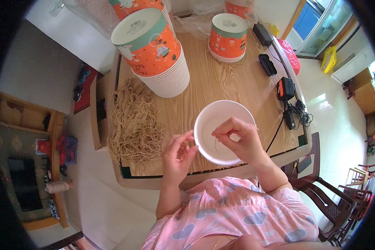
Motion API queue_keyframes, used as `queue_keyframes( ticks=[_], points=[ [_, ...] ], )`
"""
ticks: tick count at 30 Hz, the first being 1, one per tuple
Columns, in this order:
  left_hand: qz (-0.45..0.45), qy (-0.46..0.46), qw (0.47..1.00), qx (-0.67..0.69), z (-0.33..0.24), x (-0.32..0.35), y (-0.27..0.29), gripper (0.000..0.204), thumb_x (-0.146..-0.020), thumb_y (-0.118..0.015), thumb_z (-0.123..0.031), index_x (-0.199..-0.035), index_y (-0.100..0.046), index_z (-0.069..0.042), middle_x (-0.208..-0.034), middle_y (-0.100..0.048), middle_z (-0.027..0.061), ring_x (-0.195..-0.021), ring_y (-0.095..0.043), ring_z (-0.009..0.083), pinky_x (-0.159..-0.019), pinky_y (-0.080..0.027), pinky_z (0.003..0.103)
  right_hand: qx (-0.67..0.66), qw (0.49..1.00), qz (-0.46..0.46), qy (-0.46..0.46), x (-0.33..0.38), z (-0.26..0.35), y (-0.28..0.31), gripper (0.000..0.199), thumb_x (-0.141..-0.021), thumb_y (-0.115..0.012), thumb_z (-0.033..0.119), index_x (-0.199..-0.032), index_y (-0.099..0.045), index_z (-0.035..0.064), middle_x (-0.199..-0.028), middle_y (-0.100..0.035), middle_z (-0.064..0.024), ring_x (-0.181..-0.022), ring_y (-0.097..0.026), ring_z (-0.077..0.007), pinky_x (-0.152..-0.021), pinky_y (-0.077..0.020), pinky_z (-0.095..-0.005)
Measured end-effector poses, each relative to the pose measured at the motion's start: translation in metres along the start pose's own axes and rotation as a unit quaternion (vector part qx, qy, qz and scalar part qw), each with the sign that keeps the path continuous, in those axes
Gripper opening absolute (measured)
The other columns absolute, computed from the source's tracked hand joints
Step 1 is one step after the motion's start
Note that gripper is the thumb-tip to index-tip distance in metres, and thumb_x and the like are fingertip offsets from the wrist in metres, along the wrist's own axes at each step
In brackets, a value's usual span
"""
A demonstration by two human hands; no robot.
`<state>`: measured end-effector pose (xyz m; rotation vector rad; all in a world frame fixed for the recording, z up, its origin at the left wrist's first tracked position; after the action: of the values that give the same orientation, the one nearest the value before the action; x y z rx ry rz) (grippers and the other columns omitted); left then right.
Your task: Threading thin string handles into pre-punched holes in decorative paper buckets.
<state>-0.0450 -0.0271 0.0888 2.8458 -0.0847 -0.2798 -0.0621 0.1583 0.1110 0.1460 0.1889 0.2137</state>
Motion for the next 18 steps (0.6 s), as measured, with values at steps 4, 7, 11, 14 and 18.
queue_keyframes(
  ticks=[4, 7, 11, 14, 18],
  points=[
    [0.034, -0.026, 0.999, 0.01, -0.014, -0.003, -0.018, 0.034, -0.076, -0.072, -0.004, -0.109, -0.063, -0.005, -0.089, -0.062, 0.002, -0.063, -0.05, 0.0064, -0.054, -0.042, 0.02, -0.016, 1.0, -0.007, 0.015, 0.0, 0.006, -0.009, 0.009, -0.08, -0.061, -0.008, -0.083, -0.057, -0.0012, -0.091, -0.065, -0.0101, -0.086, -0.064, -0.0142, -0.075, -0.052, -0.0258],
    [0.042, -0.022, 0.998, -0.029, -0.009, -0.002, -0.023, 0.02, -0.076, -0.072, -0.005, -0.096, -0.068, -0.005, -0.084, -0.065, 0.0031, -0.06, -0.05, 0.0064, -0.053, -0.041, 0.02, -0.022, 0.997, -0.025, 0.071, 0.0, 0.012, -0.01, 0.01, -0.08, -0.061, -0.009, -0.083, -0.057, -0.0006, -0.088, -0.065, -0.0079, -0.08, -0.063, -0.0125, -0.068, -0.0508, -0.0247],
    [0.001, -0.018, 1.0, 0.01, 0.001, -0.002, -0.013, 0.01, -0.078, -0.07, -0.003, -0.088, -0.068, -0.004, -0.079, -0.064, 0.0031, -0.061, -0.051, 0.0063, -0.053, -0.039, 0.02, 0.113, 0.993, 0.019, 0.002, -0.005, 0.017, -0.008, 0.008, -0.082, -0.063, 0.005, -0.089, -0.06, 0.0034, -0.078, -0.059, -0.0084, -0.07, -0.059, -0.0186, -0.06, -0.0471, -0.0303],
    [-0.005, -0.003, 1.0, 0.007, -0.003, -0.002, -0.006, 0.008, -0.079, -0.069, -0.002, -0.087, -0.067, -0.004, -0.077, -0.063, 0.0024, -0.06, -0.05, 0.0061, -0.052, -0.039, 0.02, 0.156, 0.985, 0.073, 0.016, -0.004, 0.014, -0.01, 0.009, -0.083, -0.064, 0.012, -0.088, -0.061, 0.0058, -0.079, -0.06, -0.0104, -0.07, -0.06, -0.0258, -0.06, -0.0472, -0.0349],
    [-0.029, 0.027, 0.999, -0.01, 0.009, -0.003, 0.001, 0.008, -0.079, -0.068, -0.001, -0.087, -0.067, -0.003, -0.075, -0.061, 0.0017, -0.06, -0.049, 0.0065, -0.053, -0.039, 0.021, 0.191, 0.977, 0.075, 0.055, -0.006, 0.008, -0.011, 0.009, -0.08, -0.065, 0.015, -0.087, -0.063, 0.0075, -0.08, -0.062, -0.0109, -0.072, -0.061, -0.0316, -0.062, -0.0484, -0.0397]
  ],
)
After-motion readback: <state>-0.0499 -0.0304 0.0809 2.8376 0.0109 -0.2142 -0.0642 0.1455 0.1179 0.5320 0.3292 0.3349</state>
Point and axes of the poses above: each hand's wrist, its own x-axis away from the middle knuckle, its own y-axis out of the back of the hand, z = x × y, the point moved 5 cm from there along -x, towards the middle knuckle
